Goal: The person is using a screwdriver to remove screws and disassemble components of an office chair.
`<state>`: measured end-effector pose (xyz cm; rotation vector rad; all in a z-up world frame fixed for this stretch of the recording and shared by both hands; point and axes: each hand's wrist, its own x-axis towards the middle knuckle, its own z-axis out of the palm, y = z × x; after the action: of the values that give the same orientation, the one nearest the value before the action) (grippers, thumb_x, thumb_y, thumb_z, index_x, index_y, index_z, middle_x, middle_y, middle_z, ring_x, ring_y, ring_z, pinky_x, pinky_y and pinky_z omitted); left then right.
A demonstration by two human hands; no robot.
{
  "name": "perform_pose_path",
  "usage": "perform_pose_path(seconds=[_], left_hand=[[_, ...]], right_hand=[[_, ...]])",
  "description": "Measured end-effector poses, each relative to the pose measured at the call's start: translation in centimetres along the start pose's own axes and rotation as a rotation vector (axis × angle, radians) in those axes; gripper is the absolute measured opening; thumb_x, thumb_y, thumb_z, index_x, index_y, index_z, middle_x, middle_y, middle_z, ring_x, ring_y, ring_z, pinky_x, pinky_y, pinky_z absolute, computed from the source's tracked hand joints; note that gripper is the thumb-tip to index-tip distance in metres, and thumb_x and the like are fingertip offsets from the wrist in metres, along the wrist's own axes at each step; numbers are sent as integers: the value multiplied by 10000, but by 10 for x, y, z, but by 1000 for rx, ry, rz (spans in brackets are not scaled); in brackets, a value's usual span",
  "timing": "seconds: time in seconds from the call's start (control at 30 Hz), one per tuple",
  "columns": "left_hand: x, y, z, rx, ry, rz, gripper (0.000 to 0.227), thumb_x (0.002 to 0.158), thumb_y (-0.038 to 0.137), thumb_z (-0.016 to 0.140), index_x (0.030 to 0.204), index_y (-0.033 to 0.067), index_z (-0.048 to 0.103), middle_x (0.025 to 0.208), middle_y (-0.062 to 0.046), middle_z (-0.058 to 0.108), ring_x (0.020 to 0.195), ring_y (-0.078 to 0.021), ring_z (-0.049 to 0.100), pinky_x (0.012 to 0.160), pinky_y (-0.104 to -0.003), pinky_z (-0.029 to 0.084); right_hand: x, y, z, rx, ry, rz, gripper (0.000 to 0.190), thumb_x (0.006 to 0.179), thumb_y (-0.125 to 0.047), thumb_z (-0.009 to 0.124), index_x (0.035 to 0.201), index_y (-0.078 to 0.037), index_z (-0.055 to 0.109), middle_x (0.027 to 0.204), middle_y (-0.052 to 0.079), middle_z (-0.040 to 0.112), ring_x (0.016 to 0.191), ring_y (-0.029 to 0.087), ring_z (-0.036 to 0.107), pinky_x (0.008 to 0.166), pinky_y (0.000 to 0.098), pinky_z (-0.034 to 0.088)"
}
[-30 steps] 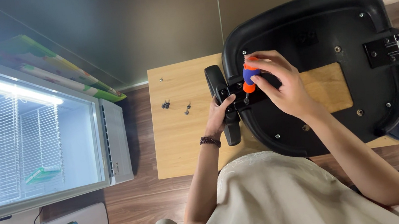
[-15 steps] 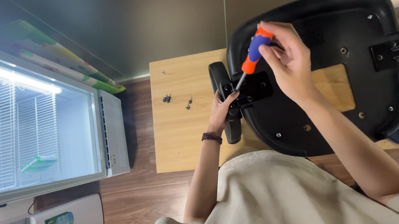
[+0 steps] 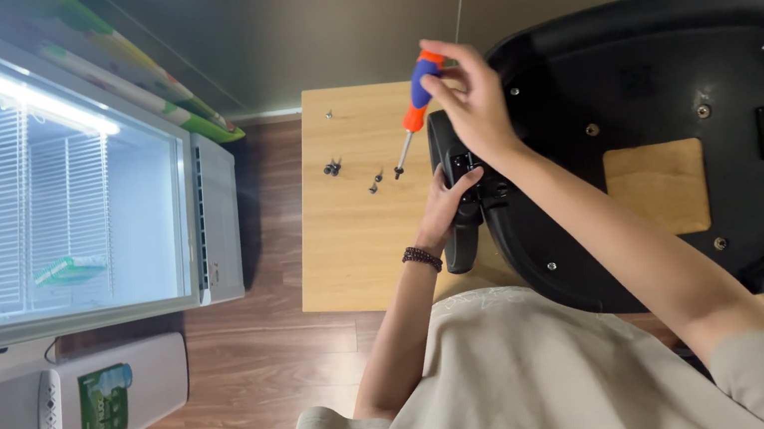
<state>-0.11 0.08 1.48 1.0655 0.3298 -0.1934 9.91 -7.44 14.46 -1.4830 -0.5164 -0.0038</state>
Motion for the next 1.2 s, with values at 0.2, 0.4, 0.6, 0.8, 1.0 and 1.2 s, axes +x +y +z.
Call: perform_pose_path(seconds=[0.2, 0.4, 0.6, 0.8, 1.0, 1.2], left_hand=[[10, -21, -11, -65, -6, -32, 683, 857, 218, 787, 1405, -17, 455, 1181, -107, 659, 1020, -151, 664, 826, -299, 562], [17, -42, -16, -165, -36, 81, 647, 936, 141, 740, 1477, -43, 435, 1294, -104, 634, 1138, -136, 632, 947, -282, 534], [31, -65, -26, -154, -13, 76, 640, 927, 108, 724, 1471, -49, 426, 1309, -115, 624, 1191, -171, 601, 1005, -311, 501], [31, -68, -27, -147, -24, 96, 644, 926, 130, 723, 1464, -69, 430, 1329, -138, 608, 1206, -174, 582, 1035, -324, 487], [34, -71, -26, -113, -1, 49, 630, 922, 149, 726, 1441, -77, 449, 1328, -141, 611, 1220, -175, 580, 1050, -324, 476], [33, -69, -27, -111, -12, 43, 637, 919, 140, 729, 1445, -82, 445, 1337, -143, 602, 1224, -178, 574, 1057, -321, 472]], right_hand=[[15, 74, 45, -17, -78, 26, 358, 1025, 15, 628, 1369, -71, 586, 1297, 105, 551, 1160, 220, 642, 990, 354, 641], [25, 148, 78, -266, -115, 125, 313, 970, 11, 664, 1256, -105, 611, 1249, 105, 593, 1083, 248, 653, 889, 349, 617], [25, 290, 86, -508, -40, 160, 381, 830, 22, 739, 1172, -112, 634, 1131, 127, 576, 1063, 303, 614, 934, 404, 530], [20, 317, 86, -563, -52, 243, 391, 821, 22, 743, 1172, -105, 625, 1129, 138, 555, 1034, 303, 599, 914, 401, 525], [22, 277, 89, -561, -94, 155, 362, 831, 21, 770, 1143, -90, 623, 1106, 106, 583, 1053, 304, 622, 908, 411, 531], [28, 237, 93, -563, -169, 84, 344, 829, 11, 784, 1116, -59, 609, 1116, 106, 593, 1026, 308, 646, 885, 413, 548]])
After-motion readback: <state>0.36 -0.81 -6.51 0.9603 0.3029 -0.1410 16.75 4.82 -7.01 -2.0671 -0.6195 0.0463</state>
